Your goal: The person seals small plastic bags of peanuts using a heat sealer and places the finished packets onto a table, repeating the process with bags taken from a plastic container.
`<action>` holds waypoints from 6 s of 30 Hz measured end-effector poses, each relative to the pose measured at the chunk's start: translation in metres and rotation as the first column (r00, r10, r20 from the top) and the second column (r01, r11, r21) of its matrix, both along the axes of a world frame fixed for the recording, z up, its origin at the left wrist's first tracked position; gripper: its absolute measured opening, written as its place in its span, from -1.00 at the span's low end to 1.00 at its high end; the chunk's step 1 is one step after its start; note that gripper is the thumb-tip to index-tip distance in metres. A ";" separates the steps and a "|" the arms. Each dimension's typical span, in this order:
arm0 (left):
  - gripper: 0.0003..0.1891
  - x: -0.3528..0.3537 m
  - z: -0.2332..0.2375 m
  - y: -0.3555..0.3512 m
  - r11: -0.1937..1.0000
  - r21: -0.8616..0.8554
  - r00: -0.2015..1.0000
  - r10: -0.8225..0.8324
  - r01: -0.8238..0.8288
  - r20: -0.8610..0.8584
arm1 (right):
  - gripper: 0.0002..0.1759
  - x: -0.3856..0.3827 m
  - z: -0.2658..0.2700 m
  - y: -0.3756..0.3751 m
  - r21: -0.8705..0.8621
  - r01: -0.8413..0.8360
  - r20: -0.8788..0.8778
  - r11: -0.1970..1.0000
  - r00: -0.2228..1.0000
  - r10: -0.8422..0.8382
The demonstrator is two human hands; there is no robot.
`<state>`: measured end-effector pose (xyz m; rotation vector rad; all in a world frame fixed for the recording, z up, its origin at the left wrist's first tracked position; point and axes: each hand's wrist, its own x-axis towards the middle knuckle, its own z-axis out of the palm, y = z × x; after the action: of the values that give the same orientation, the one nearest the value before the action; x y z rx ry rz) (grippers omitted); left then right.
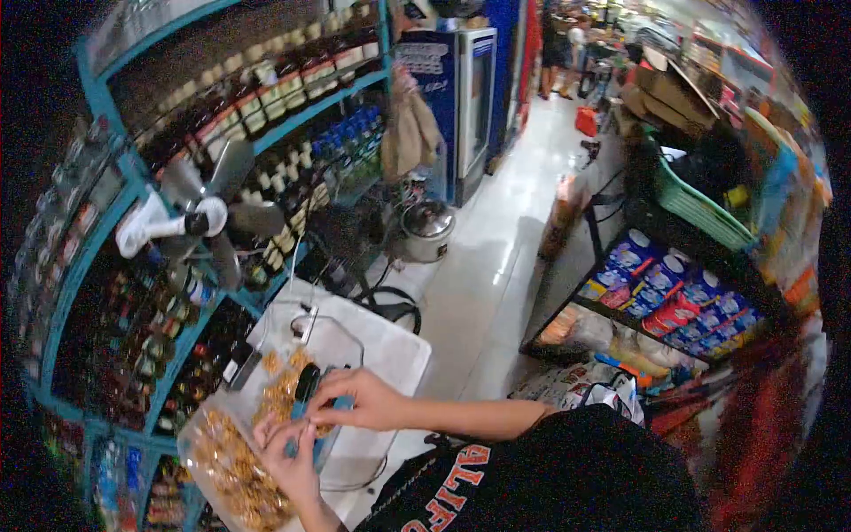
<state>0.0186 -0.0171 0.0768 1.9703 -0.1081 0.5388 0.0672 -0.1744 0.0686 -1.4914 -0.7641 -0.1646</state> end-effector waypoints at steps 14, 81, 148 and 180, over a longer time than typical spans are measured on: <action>-0.88 -0.002 0.001 -0.003 0.991 0.055 0.991 -0.125 0.123 0.037 | -0.81 -0.003 0.003 -0.019 -0.024 -0.149 -0.148 0.988 0.978 0.144; -0.76 0.146 -0.185 0.120 0.912 0.007 0.475 -0.207 0.411 -0.855 | -0.84 0.051 -0.234 0.089 -0.235 0.453 -0.552 0.860 0.666 -0.502; -0.58 0.153 -0.201 0.068 0.915 0.341 0.761 0.061 0.217 -0.646 | -0.61 0.122 -0.184 0.106 -0.846 0.122 -0.277 0.519 0.732 -0.623; -0.58 0.149 -0.181 0.044 0.841 0.507 0.588 0.317 0.190 -0.744 | -0.61 0.135 -0.201 0.103 -0.902 0.133 -0.104 0.411 0.856 -0.507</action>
<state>0.1673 0.0266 -0.1038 2.6090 0.4569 -0.4829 0.2025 -0.0710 -0.1326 -2.5966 -0.1690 0.2806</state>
